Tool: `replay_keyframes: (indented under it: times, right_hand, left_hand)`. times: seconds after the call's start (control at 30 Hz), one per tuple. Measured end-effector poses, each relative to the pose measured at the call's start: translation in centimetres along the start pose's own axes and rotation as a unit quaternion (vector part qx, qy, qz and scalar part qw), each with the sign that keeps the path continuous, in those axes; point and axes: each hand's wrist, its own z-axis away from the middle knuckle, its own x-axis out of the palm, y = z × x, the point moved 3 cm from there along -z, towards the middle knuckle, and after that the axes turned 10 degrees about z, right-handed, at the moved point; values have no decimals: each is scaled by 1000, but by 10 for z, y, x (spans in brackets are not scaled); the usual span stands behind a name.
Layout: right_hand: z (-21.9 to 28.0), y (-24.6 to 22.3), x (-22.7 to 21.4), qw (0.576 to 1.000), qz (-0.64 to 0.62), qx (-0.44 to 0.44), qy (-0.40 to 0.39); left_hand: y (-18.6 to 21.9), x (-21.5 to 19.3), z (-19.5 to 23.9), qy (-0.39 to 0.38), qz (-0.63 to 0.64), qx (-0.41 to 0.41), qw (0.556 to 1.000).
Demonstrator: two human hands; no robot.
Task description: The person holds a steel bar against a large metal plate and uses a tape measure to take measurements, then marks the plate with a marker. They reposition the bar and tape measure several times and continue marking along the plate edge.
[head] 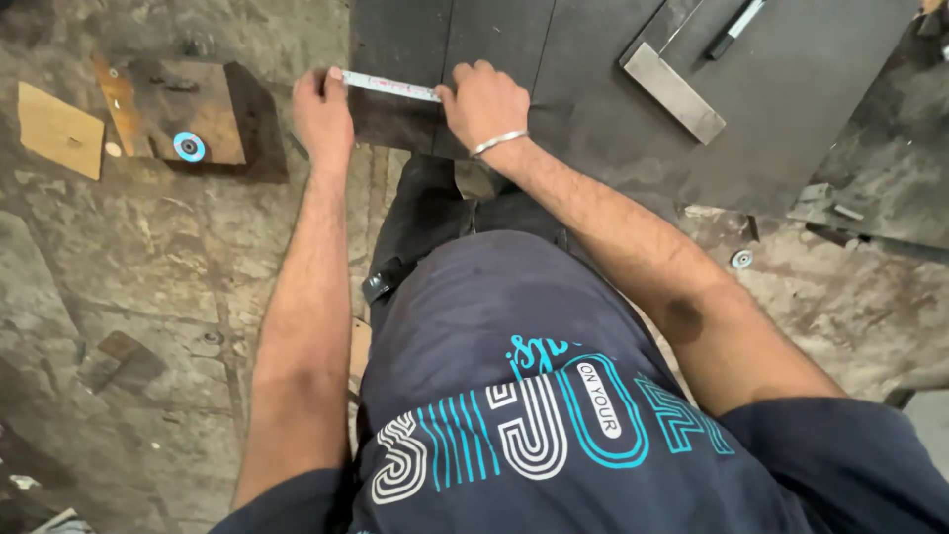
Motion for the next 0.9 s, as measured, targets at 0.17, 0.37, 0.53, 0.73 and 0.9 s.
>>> replay_keyframes:
  times: [0.17,0.37,0.53,0.73,0.9]
  right_hand:
    - [39,6,-22,995,-63,-13,-79]
    - [81,35,-14,984,-110,-86,-114]
    - [84,82,-50,989,9,-146,3]
    - [96,150,-44,966,161,-192,63]
    - [111,166,-36,966,175,-180,53]
  left_hand:
    - [56,20,102,-109,1,60,992]
    - [32,98,177,-149,64,1,987]
    - [54,81,168,-92,47,27,994]
    - [16,74,162,-46,151,-85,984]
    - [24,82,179,-40,162,-118,979]
